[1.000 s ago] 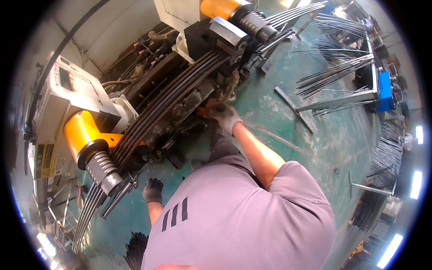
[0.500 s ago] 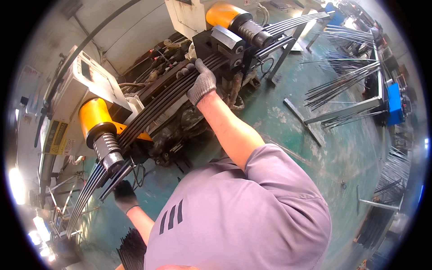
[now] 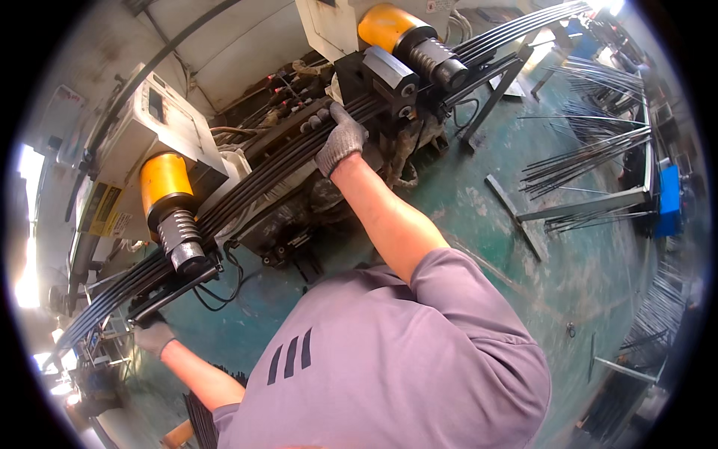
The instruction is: The person repeatedly picks up bundles of long metal rods from a floor pile and feeds them into a bending machine. They guide the rods through the machine's rollers to bend them into a U-shape, then remove the finished pieces and place them onto a nearby rack.
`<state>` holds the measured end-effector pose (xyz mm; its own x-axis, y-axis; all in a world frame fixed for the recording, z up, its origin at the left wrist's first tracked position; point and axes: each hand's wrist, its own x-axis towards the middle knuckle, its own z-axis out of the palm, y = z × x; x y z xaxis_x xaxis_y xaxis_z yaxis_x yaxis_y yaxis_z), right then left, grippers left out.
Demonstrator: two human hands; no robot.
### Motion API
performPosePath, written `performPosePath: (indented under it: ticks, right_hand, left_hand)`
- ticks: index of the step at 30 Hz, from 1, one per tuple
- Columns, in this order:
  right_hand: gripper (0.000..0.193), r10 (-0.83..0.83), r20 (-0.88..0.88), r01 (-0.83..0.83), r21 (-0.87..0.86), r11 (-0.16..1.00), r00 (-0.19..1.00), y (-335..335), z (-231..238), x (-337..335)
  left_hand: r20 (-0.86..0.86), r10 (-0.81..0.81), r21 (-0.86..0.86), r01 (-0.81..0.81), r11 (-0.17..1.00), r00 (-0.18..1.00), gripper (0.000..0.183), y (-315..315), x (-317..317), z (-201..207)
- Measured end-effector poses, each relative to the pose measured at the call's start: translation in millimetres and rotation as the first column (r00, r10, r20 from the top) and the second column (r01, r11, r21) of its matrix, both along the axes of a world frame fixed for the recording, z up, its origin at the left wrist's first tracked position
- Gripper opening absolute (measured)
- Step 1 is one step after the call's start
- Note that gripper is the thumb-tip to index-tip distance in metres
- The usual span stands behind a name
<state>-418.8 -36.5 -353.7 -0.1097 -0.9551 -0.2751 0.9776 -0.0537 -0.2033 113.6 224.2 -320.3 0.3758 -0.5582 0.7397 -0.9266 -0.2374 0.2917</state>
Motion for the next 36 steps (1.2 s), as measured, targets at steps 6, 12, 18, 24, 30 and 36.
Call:
performPosePath:
  ticks: [6, 12, 18, 24, 30, 36]
  right_hand:
    - [0.011, 0.0, -0.007, 0.0, -0.02, 1.0, 1.0, 1.5, 0.3, -0.7]
    - [0.011, 0.002, 0.034, -0.002, -0.013, 1.0, 0.999, 0.6, 1.4, 0.0]
    - [0.01, -0.005, 0.03, 0.005, 0.004, 1.0, 1.0, 1.9, 3.0, -0.7]
    - [0.014, 0.011, 0.07, -0.014, 0.051, 0.999, 0.997, 3.0, 7.5, 1.1]
    - [0.01, 0.002, 0.03, -0.002, 0.012, 1.0, 1.0, 1.8, 2.4, -2.1]
    - [0.01, 0.002, 0.012, -0.002, 0.015, 1.0, 1.0, 3.3, 5.3, -1.1]
  left_hand:
    - [0.046, 0.3, 0.179, -0.303, 0.936, 0.953, 0.037, 8.6, 19.5, 72.2]
    - [0.042, 0.101, -0.078, -0.097, 0.992, 0.994, 0.04, -7.9, 23.6, 181.4]
    - [-0.036, -0.116, -0.032, 0.115, 0.993, 0.993, 0.044, -55.5, 18.5, 275.4]
    - [-0.038, -0.29, 0.118, 0.293, 0.949, 0.956, 0.047, -104.0, -80.2, 320.2]
    - [-0.276, -0.412, 0.023, 0.434, 0.9, 0.868, 0.041, -141.6, -140.4, 319.0]
    - [-0.337, -0.519, -0.07, 0.529, 0.846, 0.786, 0.037, -143.9, -163.5, 314.7]
